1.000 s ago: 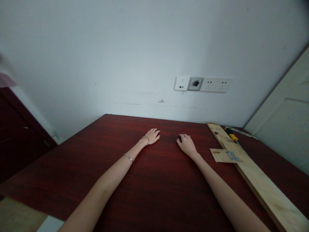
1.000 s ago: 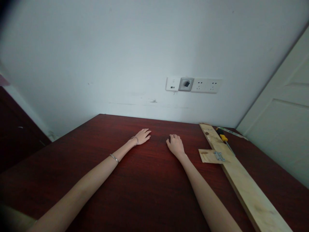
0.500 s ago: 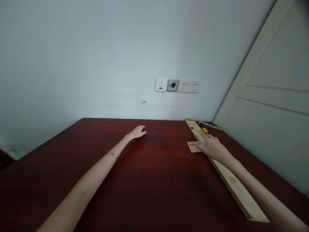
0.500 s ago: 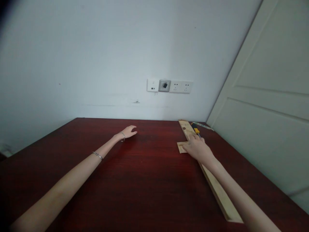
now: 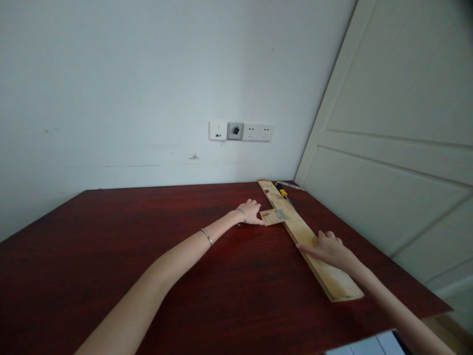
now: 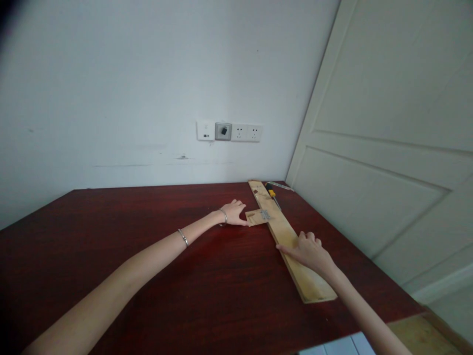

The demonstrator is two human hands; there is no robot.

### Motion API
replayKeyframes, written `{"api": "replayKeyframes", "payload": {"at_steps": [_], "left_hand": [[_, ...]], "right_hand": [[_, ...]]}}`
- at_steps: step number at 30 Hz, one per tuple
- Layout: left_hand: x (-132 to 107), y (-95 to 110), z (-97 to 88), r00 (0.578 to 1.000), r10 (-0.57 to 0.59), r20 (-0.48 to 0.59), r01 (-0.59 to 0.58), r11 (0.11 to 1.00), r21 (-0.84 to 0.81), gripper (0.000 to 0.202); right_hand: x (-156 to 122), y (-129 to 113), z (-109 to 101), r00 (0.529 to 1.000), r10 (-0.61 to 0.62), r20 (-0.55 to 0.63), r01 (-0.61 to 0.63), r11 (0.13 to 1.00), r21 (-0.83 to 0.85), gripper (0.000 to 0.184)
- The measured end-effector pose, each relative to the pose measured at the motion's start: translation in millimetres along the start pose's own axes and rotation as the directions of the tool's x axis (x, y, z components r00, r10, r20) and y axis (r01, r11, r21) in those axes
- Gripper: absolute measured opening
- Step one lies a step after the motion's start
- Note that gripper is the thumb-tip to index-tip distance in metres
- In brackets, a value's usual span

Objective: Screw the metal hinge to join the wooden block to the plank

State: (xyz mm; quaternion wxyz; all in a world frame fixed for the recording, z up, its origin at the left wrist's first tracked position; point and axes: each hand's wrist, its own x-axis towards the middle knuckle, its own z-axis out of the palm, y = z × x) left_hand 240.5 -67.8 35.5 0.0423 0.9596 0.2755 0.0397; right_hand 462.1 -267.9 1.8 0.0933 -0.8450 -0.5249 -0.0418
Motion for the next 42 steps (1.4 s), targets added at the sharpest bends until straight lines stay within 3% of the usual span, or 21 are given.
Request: {"api": "replayKeyframes", "payload": {"at_steps": [3, 7, 16, 23, 30, 35, 42], "left_hand": [[15, 22, 6.3, 1.000, -0.001, 0.015, 0.001, 1.000, 0.023, 0.087], [30, 35, 13.2, 1.000, -0.014, 0.024, 0.013, 0.999, 0.030, 0.091], [40, 30, 20.8, 1.000, -0.023, 0.009, 0.023, 1.000, -0.019, 0.078], [33, 21, 13.1, 1.000, -0.001, -0.006, 0.001, 1.000, -0.027, 0.074], [-10, 10, -17.2, 0.997, 0.002, -0.071, -0.005, 0.999, -0.036, 0.077], [-55, -16, -34.7, 0.994, -0.049, -0.093, 0.042, 0.996, -0.073, 0.083], [-128, -59, -45.6, 0.984, -0.174, -0.024, 0.170, 0.978, -0.120, 0.082]], "right_hand": [[-2, -9, -3, 0.996, 0.039, 0.075, -0.035, 0.998, -0.052, 0.082], [-2, -14, -7, 0.991, 0.037, 0.127, -0.034, 0.999, -0.024, 0.082], [-10, -20, -13, 0.998, 0.060, 0.037, -0.063, 0.993, 0.103, 0.066], [-15, -19, -12, 0.999, 0.041, 0.024, -0.045, 0.984, 0.171, 0.063], [-37, -48, -30, 0.999, 0.033, 0.000, -0.032, 0.972, 0.234, 0.066], [-56, -95, -46, 0.999, -0.018, 0.038, 0.007, 0.964, 0.266, 0.066], [-82, -166, -48, 0.993, -0.068, 0.094, 0.038, 0.957, 0.287, 0.066]]}}
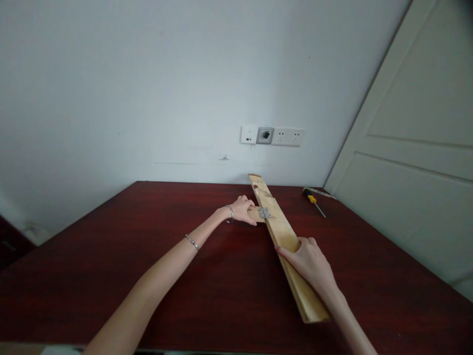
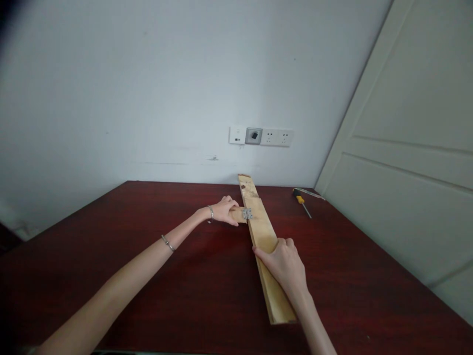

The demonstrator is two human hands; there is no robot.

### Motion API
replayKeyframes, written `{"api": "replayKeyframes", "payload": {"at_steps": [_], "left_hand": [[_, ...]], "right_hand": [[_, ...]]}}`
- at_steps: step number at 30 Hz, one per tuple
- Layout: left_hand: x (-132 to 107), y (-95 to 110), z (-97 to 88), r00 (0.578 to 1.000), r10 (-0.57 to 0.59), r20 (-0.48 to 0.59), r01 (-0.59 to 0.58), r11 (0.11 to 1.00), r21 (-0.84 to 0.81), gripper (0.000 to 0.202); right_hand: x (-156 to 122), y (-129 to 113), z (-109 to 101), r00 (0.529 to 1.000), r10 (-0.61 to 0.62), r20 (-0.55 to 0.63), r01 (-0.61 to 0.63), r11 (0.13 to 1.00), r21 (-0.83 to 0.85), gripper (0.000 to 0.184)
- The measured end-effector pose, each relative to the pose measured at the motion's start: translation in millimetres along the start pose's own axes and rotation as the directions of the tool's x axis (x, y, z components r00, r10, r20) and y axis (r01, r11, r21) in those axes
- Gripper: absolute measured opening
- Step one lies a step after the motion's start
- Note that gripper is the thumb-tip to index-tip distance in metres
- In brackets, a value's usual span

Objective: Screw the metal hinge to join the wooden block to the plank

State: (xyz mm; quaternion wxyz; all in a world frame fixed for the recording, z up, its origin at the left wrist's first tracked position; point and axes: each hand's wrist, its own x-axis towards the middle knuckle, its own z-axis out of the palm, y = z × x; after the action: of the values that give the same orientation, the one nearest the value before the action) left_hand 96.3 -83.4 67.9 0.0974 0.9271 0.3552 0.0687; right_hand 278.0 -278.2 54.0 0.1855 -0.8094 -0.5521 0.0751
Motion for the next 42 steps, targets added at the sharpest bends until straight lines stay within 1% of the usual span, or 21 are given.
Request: {"api": "replayKeyframes", "payload": {"at_steps": [4, 7, 10, 13, 18, 22, 34, 36, 40, 42], "left_hand": [[-36, -22, -8.4, 0.997, -0.063, 0.048, 0.063, 0.998, -0.004, 0.079], [-57, -33, -9.0, 0.989, -0.114, 0.094, 0.116, 0.993, -0.021, 0.077], [-72, -42, -6.4, 0.979, -0.155, 0.129, 0.159, 0.987, -0.019, 0.078], [-79, -49, -3.9, 0.973, -0.183, 0.140, 0.185, 0.983, -0.003, 0.078], [-83, -56, -0.1, 0.966, -0.202, 0.163, 0.206, 0.979, -0.010, 0.079], [-82, -59, 2.8, 0.965, -0.200, 0.171, 0.204, 0.979, -0.003, 0.082], [-75, -60, -1.6, 0.943, -0.220, 0.248, 0.211, 0.975, 0.064, 0.088], [-73, -62, 0.0, 0.944, -0.216, 0.250, 0.207, 0.976, 0.063, 0.090], [-70, -65, 3.8, 0.942, -0.203, 0.267, 0.196, 0.979, 0.053, 0.095], [-69, -64, 4.8, 0.939, -0.202, 0.278, 0.192, 0.979, 0.062, 0.097]], "right_hand": [[-17, -33, 14, 1.000, -0.014, 0.026, 0.015, 1.000, -0.025, 0.064], [-28, -52, 26, 1.000, -0.022, 0.017, 0.023, 0.998, -0.058, 0.063], [-35, -66, 38, 0.999, -0.038, -0.007, 0.038, 0.996, -0.084, 0.062], [-36, -74, 46, 0.999, -0.046, -0.026, 0.043, 0.993, -0.110, 0.064], [-34, -81, 53, 0.994, -0.084, -0.075, 0.070, 0.982, -0.174, 0.063], [-36, -83, 56, 0.989, -0.098, -0.113, 0.075, 0.979, -0.192, 0.064], [-41, -86, 58, 0.986, -0.101, -0.133, 0.070, 0.973, -0.220, 0.062], [-41, -86, 58, 0.987, -0.108, -0.122, 0.079, 0.973, -0.218, 0.066], [-43, -83, 60, 0.988, -0.135, -0.078, 0.117, 0.972, -0.203, 0.083], [-45, -79, 60, 0.986, -0.159, -0.052, 0.147, 0.970, -0.194, 0.086]]}}
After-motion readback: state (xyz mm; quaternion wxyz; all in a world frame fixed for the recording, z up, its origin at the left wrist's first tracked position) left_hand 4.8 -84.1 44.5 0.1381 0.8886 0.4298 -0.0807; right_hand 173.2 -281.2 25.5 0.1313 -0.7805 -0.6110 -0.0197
